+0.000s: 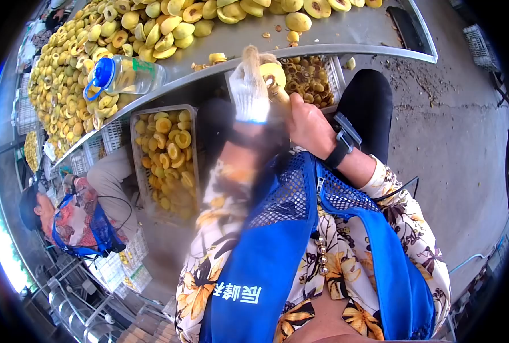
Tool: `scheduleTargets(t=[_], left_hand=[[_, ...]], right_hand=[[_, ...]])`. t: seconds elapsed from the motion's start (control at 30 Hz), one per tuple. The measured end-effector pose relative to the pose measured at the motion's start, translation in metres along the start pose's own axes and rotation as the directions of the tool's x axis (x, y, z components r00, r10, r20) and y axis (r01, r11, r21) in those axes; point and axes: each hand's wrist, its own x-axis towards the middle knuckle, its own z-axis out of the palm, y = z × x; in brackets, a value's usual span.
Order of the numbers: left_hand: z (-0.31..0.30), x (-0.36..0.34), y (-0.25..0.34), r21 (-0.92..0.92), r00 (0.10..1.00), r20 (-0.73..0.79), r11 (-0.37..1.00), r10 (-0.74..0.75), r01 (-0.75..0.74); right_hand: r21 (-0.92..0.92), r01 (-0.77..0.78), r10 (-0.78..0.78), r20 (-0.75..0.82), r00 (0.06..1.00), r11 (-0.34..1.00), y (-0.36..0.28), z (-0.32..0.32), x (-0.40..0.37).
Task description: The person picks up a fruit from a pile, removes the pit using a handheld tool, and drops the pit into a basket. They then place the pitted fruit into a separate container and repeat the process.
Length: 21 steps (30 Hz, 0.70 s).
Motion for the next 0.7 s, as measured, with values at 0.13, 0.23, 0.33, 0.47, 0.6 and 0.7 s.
scheduleTargets(t=[0.13,0.23,0.33,0.47,0.6,0.7], left_hand=[[-0.004,0.001,0.021,0.087,0.958,0.208,0.979,-0.199,0.184],[-0.001,-0.007,0.015,-0.182,0.992,0.103,0.979,-0.079,0.097],[0.001,-0.013,0.004,-0.24,0.998,-0.034,0.97,-0.058,0.048],[-0.003,-0.013,-0.001,-0.282,0.984,0.019,0.943,-0.179,0.177],[-0.007,-0.012,-0.014,-0.15,0.999,0.038,0.988,-0.023,0.028],[-0.011,-0.009,-0.015,-0.039,0.992,0.115,0.997,-0.056,0.061]], right_hand=[[0.091,0.01,-0.014,0.038,0.999,0.996,-0.003,-0.007,-0.002],[0.226,0.088,-0.096,0.026,0.995,0.97,-0.006,-0.005,0.004],[0.403,0.005,-0.046,0.091,0.995,0.915,-0.012,-0.002,0.001],[0.628,-0.411,0.128,0.444,0.887,0.661,-0.013,-0.002,-0.003],[0.703,-0.493,0.114,0.514,0.85,0.512,-0.015,-0.005,-0.006],[0.715,-0.539,0.117,0.55,0.827,0.446,-0.012,-0.007,-0.006]])
